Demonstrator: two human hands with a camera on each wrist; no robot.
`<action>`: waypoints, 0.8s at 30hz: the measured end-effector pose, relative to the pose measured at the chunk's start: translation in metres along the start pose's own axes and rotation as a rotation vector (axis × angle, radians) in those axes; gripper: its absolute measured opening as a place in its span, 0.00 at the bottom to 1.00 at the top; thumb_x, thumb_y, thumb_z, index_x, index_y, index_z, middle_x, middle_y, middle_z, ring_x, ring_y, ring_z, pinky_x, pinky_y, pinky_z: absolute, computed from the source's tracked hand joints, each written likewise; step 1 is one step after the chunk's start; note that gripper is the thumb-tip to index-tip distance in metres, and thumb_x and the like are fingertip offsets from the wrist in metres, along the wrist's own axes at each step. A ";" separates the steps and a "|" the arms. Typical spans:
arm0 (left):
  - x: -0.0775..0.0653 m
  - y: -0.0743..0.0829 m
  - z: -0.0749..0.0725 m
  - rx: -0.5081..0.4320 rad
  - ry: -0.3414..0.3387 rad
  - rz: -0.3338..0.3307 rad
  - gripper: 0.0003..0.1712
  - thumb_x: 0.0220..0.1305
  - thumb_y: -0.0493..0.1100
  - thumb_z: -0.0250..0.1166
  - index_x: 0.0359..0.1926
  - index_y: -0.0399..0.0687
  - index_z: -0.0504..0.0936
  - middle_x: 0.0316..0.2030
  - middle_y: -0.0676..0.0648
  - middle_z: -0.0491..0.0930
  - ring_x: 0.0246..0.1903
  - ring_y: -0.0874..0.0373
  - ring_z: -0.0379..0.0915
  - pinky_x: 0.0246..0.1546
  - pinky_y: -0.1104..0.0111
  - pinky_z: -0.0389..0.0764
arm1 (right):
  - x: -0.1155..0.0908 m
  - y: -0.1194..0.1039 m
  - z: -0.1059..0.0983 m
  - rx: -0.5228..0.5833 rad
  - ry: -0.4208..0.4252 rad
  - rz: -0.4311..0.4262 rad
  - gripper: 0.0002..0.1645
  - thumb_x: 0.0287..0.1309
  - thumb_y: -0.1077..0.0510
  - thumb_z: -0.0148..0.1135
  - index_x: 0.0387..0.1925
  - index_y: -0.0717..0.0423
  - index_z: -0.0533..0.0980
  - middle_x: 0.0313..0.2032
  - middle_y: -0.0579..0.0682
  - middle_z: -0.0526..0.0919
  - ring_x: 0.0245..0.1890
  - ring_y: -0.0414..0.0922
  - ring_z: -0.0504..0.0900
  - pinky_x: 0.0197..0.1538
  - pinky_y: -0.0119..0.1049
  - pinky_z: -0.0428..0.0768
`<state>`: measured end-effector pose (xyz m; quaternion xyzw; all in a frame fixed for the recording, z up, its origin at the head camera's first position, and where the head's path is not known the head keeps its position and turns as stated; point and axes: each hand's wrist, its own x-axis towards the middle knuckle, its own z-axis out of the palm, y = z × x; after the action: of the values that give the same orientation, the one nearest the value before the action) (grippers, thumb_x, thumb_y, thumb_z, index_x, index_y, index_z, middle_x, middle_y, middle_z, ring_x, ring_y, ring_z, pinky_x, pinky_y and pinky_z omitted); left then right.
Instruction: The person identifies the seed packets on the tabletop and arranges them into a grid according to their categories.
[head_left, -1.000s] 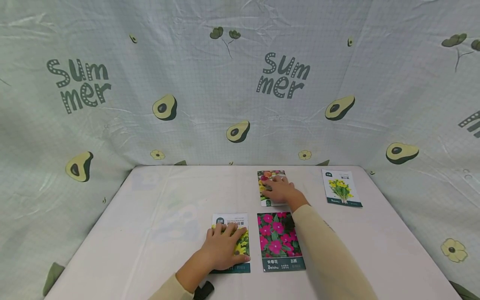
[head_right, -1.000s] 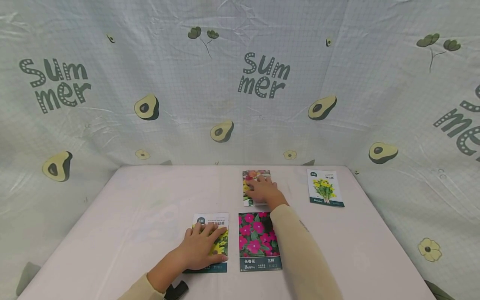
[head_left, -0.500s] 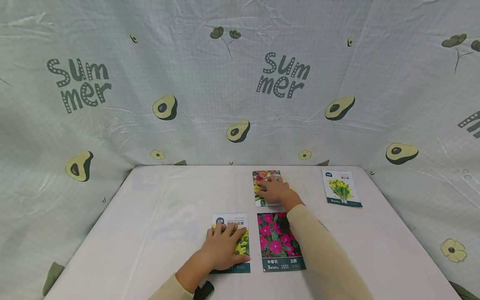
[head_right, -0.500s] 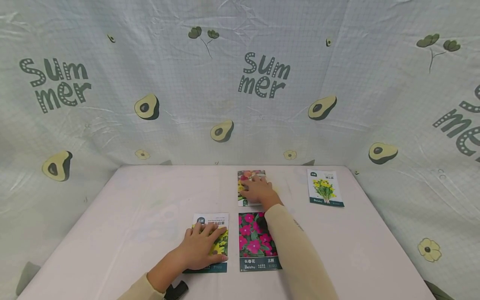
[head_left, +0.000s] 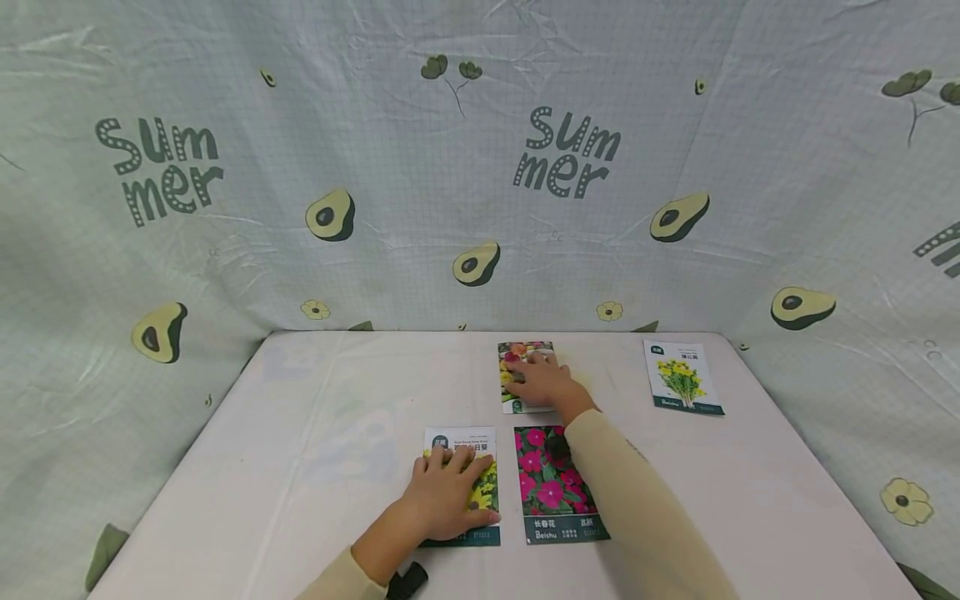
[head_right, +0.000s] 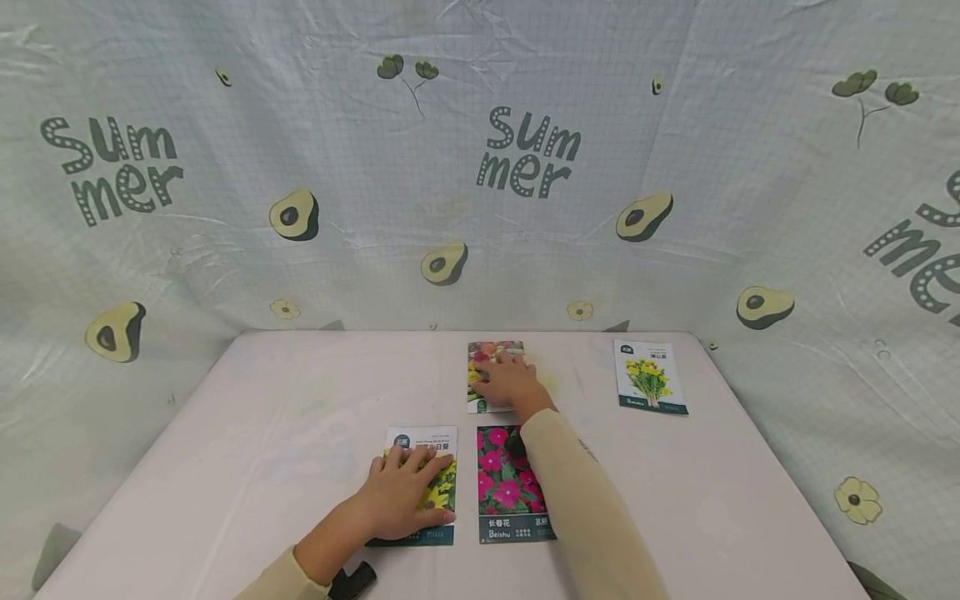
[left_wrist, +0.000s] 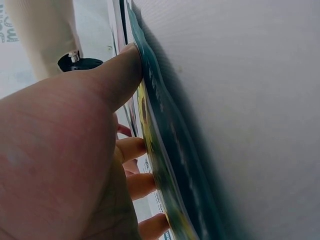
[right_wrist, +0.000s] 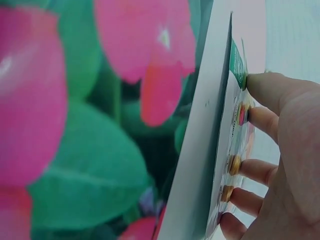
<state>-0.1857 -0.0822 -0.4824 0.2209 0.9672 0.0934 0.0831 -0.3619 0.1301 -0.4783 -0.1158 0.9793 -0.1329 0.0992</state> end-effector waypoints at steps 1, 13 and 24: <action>0.000 0.000 0.000 -0.002 -0.004 -0.002 0.46 0.59 0.76 0.64 0.74 0.64 0.69 0.71 0.46 0.68 0.66 0.38 0.62 0.60 0.40 0.66 | 0.000 -0.001 0.000 -0.001 -0.001 0.000 0.35 0.73 0.35 0.52 0.77 0.34 0.63 0.76 0.60 0.60 0.77 0.64 0.53 0.72 0.68 0.57; 0.000 0.000 0.000 -0.006 -0.014 -0.006 0.47 0.58 0.77 0.64 0.74 0.64 0.69 0.71 0.46 0.68 0.67 0.37 0.61 0.60 0.40 0.66 | 0.005 -0.013 0.006 -0.014 0.006 0.002 0.35 0.72 0.34 0.53 0.77 0.32 0.63 0.77 0.58 0.59 0.78 0.63 0.53 0.73 0.66 0.57; 0.000 0.000 -0.001 -0.010 -0.015 -0.008 0.47 0.58 0.77 0.64 0.73 0.65 0.69 0.71 0.46 0.68 0.66 0.38 0.61 0.60 0.40 0.66 | 0.010 -0.024 0.010 -0.034 0.016 0.022 0.35 0.72 0.34 0.53 0.76 0.31 0.63 0.77 0.57 0.60 0.78 0.63 0.53 0.74 0.65 0.57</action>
<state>-0.1860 -0.0823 -0.4815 0.2175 0.9670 0.0960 0.0920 -0.3640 0.1030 -0.4826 -0.1056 0.9834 -0.1163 0.0908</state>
